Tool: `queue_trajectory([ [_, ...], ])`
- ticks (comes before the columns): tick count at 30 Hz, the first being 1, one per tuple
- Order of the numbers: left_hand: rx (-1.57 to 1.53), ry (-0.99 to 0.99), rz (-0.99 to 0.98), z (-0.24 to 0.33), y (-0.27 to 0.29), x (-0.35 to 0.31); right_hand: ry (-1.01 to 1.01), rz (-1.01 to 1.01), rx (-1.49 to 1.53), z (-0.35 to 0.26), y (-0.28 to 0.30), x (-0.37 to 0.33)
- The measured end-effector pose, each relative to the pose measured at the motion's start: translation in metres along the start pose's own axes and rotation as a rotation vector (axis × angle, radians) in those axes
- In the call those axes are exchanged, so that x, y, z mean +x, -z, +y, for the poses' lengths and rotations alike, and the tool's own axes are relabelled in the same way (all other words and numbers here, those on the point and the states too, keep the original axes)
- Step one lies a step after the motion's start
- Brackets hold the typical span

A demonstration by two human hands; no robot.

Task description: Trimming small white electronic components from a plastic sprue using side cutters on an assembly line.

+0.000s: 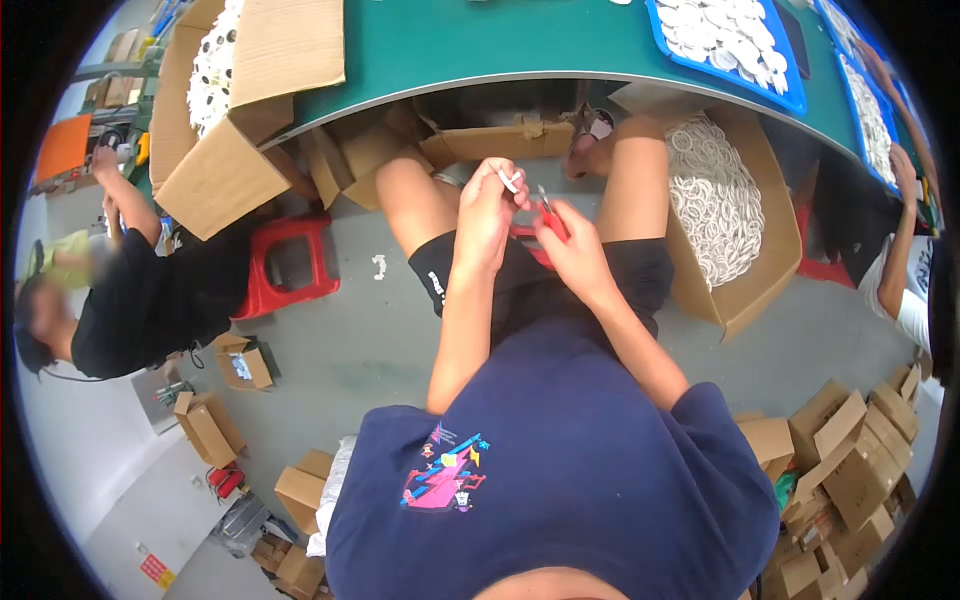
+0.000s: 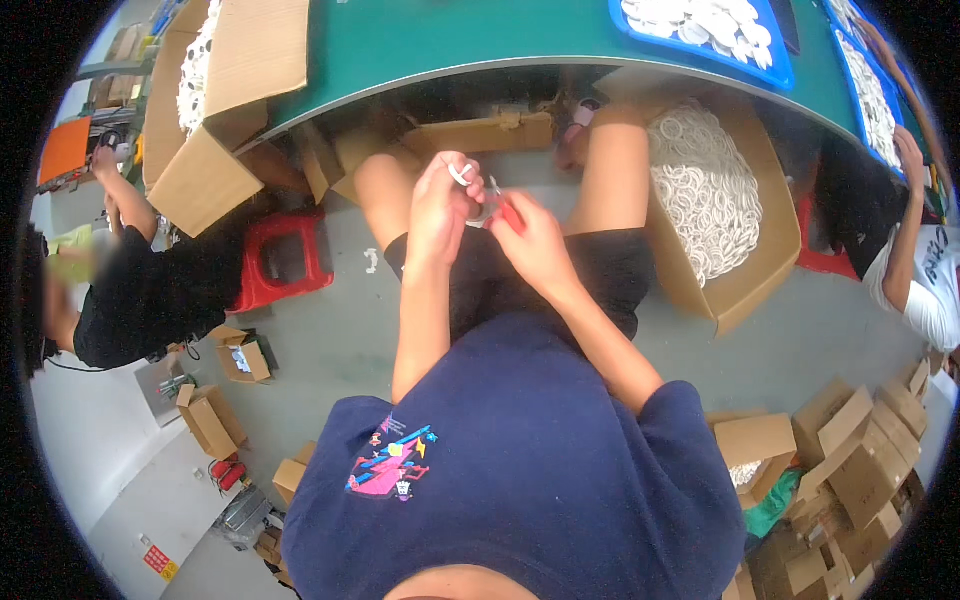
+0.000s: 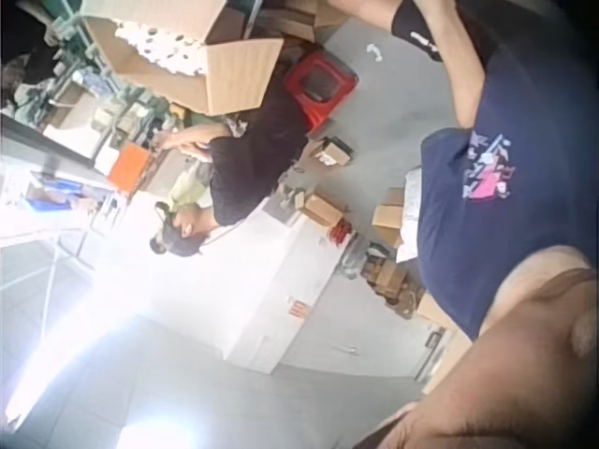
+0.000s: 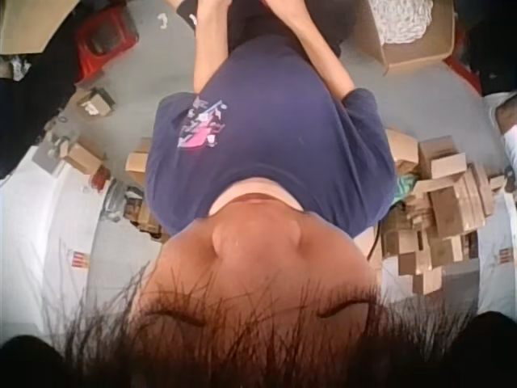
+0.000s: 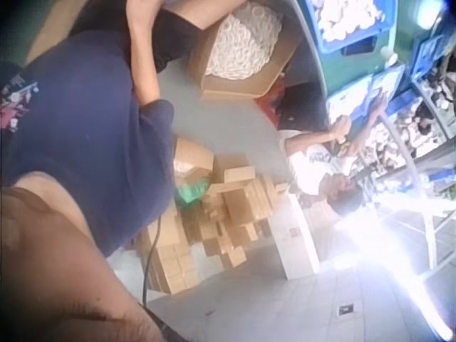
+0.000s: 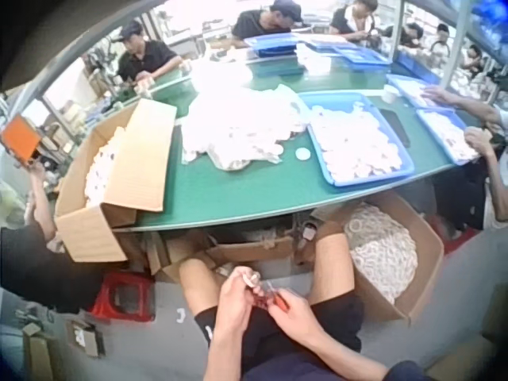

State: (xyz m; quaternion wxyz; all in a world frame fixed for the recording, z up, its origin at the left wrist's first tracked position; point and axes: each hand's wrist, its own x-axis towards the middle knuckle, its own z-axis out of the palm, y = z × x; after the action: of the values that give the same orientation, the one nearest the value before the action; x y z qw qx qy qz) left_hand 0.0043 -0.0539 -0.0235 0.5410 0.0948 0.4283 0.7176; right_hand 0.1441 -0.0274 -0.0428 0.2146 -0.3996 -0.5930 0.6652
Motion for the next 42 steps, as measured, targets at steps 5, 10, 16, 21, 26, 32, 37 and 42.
queue_trajectory([
  [5,0.017,-0.055,-0.051,0.01,-0.003,-0.009,0.15,0.001,-0.183,-0.02,-0.004,0.008],
  [10,0.129,-0.016,-0.037,0.009,0.004,-0.009,0.171,-0.02,-0.184,-0.025,-0.001,0.009],
  [16,0.192,-0.018,-0.002,0.008,0.007,-0.005,0.167,-0.047,-0.27,-0.029,0.006,0.014],
  [21,0.231,-0.029,-0.02,0.006,0.009,-0.002,0.161,-0.066,-0.267,-0.026,0.008,0.018],
  [26,0.317,0.002,-0.005,0.001,0.014,-0.002,0.158,-0.064,-0.282,-0.024,0.008,0.019],
  [32,0.298,0.009,0.013,-0.003,0.019,-0.001,0.177,-0.069,-0.292,-0.023,0.008,0.019],
  [37,0.348,0.007,0.036,-0.001,0.021,0.007,0.173,-0.059,-0.311,-0.019,0.004,0.031],
  [42,0.529,-0.066,0.111,-0.01,0.038,0.079,0.127,-0.114,-0.361,0.019,-0.001,0.104],
])
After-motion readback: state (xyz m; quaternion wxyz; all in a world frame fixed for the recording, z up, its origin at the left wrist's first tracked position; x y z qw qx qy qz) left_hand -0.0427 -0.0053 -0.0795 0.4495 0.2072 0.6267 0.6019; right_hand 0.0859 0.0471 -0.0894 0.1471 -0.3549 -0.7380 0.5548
